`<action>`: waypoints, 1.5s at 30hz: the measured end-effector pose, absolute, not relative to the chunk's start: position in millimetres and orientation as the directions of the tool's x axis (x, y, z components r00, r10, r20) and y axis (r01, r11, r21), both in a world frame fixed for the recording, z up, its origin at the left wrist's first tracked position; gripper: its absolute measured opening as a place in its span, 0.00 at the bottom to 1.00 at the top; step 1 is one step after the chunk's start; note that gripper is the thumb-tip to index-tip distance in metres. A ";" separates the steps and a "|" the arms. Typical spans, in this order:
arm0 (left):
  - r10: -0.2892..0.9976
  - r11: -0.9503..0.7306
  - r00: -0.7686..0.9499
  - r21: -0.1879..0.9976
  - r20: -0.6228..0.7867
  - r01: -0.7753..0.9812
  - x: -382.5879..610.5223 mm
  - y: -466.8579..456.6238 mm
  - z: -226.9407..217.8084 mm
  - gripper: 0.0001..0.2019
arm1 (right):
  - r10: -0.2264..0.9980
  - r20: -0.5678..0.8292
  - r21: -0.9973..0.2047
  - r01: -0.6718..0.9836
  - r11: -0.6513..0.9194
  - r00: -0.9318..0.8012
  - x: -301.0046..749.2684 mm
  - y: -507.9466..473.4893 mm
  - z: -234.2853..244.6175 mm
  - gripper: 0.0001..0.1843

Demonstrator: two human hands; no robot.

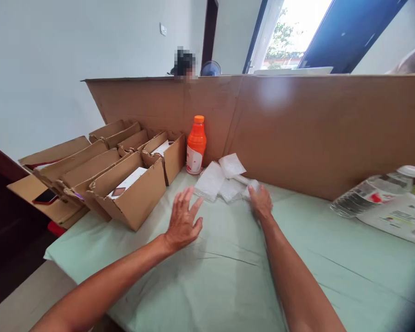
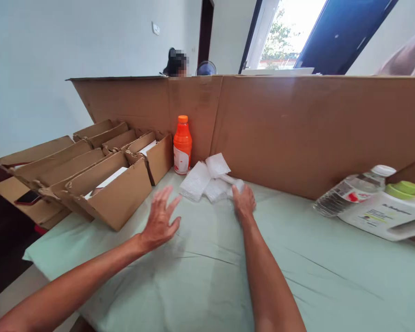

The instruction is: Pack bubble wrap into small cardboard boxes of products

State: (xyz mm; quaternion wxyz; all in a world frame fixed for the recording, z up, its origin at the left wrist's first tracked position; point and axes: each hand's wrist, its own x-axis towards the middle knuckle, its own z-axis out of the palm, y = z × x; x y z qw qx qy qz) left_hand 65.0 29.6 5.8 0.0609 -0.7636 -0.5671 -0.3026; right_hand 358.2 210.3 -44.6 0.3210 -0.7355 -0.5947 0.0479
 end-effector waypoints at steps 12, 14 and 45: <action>0.858 0.027 -0.071 0.094 0.508 0.995 -73.7 -11.2 91.0 0.32 | 0.963 0.232 -0.734 0.674 0.080 0.138 331.3 100.6 -7.6 0.27; 0.812 -0.154 0.083 0.075 0.578 0.985 -66.0 -18.4 82.1 0.31 | 0.974 0.220 -0.748 0.650 0.134 0.052 321.5 73.6 -4.0 0.24; 0.993 -0.092 -0.043 0.938 0.112 0.333 16.4 -23.7 -39.9 0.30 | 0.989 -0.035 -0.869 0.492 0.041 -0.144 320.3 -57.7 -16.9 0.24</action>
